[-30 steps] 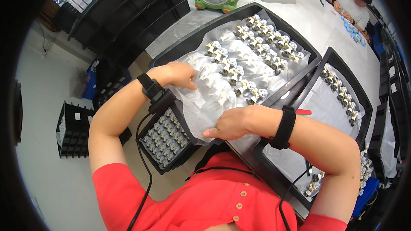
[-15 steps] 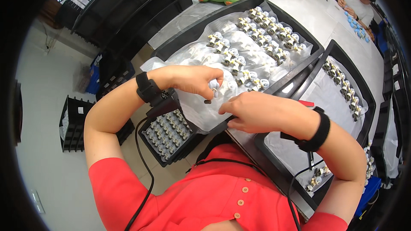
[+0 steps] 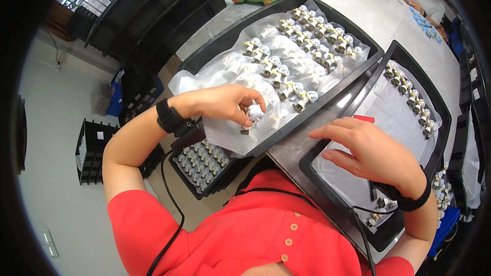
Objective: The person picks up small figurines from a tray and uses a red tool to adjust or clean details on the figures. After working on each figure, the person places it into a second tray lined with white tissue paper. The process is repeated for multiple figures.
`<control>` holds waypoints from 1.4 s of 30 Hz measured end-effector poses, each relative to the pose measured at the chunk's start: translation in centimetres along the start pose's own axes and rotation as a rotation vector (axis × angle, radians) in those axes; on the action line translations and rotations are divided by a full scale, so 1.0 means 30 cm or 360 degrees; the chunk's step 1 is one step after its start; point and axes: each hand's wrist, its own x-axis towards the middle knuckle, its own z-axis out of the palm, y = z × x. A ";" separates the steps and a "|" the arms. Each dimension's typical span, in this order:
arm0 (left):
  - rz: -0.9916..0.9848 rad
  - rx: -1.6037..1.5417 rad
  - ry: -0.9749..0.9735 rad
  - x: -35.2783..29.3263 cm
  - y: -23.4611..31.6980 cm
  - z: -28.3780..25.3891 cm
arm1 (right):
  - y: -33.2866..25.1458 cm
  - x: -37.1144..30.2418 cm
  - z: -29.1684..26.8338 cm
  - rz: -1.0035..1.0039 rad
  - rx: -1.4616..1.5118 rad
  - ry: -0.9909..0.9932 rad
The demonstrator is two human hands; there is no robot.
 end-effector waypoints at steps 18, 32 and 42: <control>0.0012 0.0549 -0.0088 0.009 -0.026 0.083 | 0.028 -0.107 -0.013 0.0293 0.0067 0.0072; 0.0100 0.0484 0.0044 0.020 -0.034 0.082 | 0.046 -0.115 -0.031 0.0258 0.0030 0.0177; 0.0205 -0.0533 0.0443 0.114 0.086 0.012 | 0.036 0.207 -0.073 -0.0244 -0.0173 0.0338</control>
